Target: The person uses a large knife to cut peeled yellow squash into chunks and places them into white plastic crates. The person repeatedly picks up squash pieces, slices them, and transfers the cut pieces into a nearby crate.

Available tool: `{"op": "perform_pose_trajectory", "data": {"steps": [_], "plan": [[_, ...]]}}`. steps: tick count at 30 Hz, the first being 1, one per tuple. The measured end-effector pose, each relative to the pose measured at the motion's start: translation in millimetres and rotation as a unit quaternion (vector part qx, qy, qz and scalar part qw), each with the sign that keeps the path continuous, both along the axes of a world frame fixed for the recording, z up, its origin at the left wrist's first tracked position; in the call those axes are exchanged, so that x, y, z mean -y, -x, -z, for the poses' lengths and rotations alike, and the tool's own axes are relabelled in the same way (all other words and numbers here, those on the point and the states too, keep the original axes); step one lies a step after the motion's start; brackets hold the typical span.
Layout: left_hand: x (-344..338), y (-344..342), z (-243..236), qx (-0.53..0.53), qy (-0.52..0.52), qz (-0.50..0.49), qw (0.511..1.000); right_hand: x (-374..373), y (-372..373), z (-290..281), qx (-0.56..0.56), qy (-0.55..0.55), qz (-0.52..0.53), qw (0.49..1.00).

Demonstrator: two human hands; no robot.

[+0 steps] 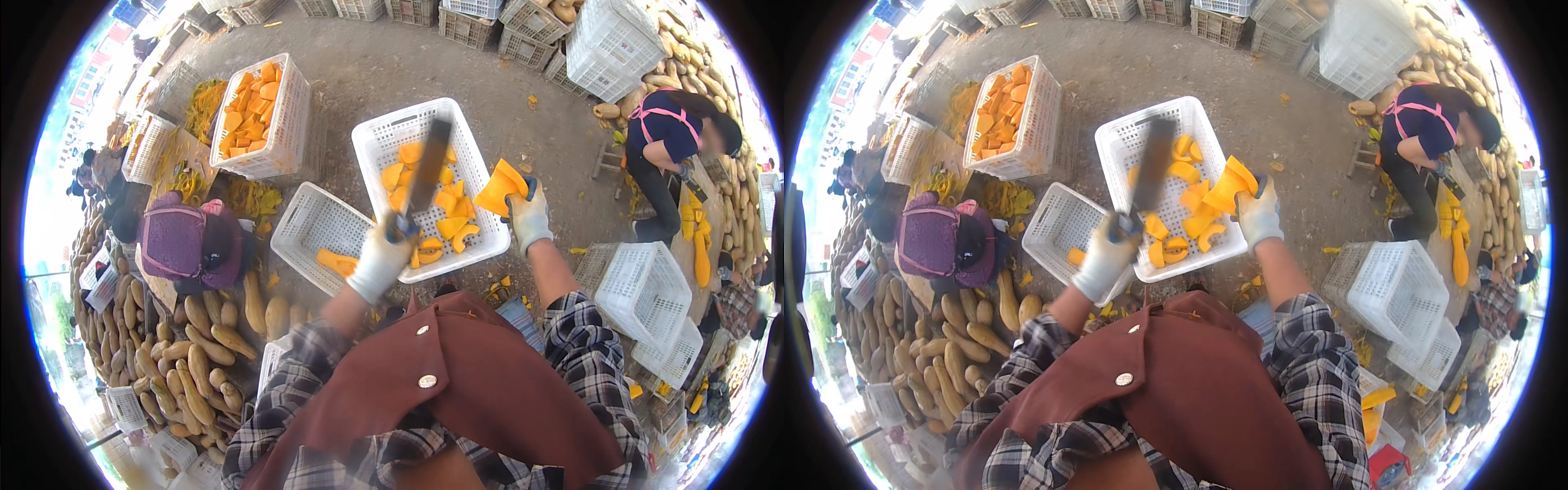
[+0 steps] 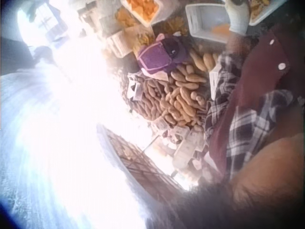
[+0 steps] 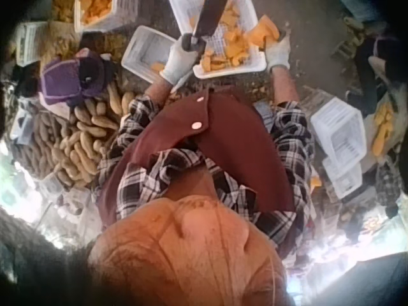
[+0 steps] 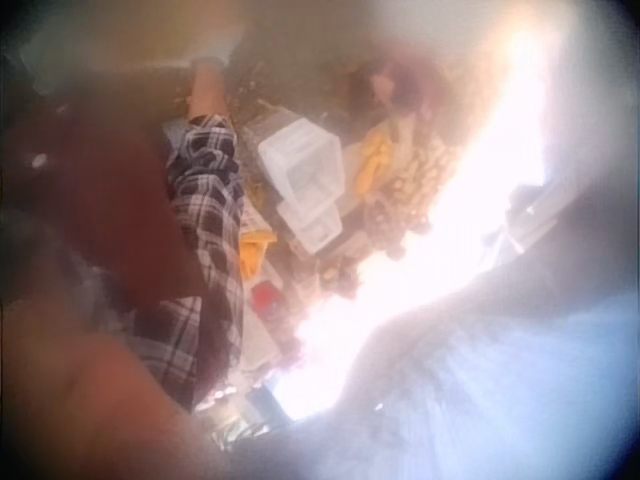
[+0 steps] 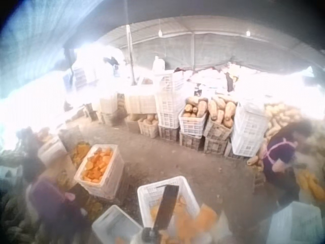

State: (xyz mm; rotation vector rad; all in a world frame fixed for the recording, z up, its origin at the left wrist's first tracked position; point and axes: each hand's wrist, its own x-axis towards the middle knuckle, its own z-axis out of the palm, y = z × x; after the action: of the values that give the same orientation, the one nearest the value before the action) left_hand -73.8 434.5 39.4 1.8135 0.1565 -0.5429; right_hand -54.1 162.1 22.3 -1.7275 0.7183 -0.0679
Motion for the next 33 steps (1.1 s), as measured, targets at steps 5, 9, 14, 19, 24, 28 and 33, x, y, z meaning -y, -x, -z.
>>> {"op": "perform_pose_trajectory", "data": {"steps": [5,9,14,19,24,28,33], "plan": [[-7,-15,-43,0.268,0.201,-0.156,0.929,-6,-18,-14,0.144,-0.104,-0.108,0.978],[29,1,58,0.067,-0.156,0.102,0.98,14,-6,-17,0.077,-0.117,0.031,0.99],[-31,55,151,-0.143,-0.091,-0.008,0.985,19,26,11,0.013,-0.063,0.015,0.998],[-131,129,173,-0.147,0.129,-0.443,0.875,-109,36,70,-0.112,-0.124,-0.184,0.969],[-170,214,230,-0.112,0.164,-0.665,0.72,-260,13,209,-0.27,-0.121,-0.384,0.875],[-152,263,286,-0.151,0.165,-0.717,0.66,-362,-28,374,-0.248,0.171,-0.505,0.809],[-138,295,332,-0.199,0.206,-0.736,0.614,-420,-31,537,-0.431,0.198,-0.5,0.725]]}}
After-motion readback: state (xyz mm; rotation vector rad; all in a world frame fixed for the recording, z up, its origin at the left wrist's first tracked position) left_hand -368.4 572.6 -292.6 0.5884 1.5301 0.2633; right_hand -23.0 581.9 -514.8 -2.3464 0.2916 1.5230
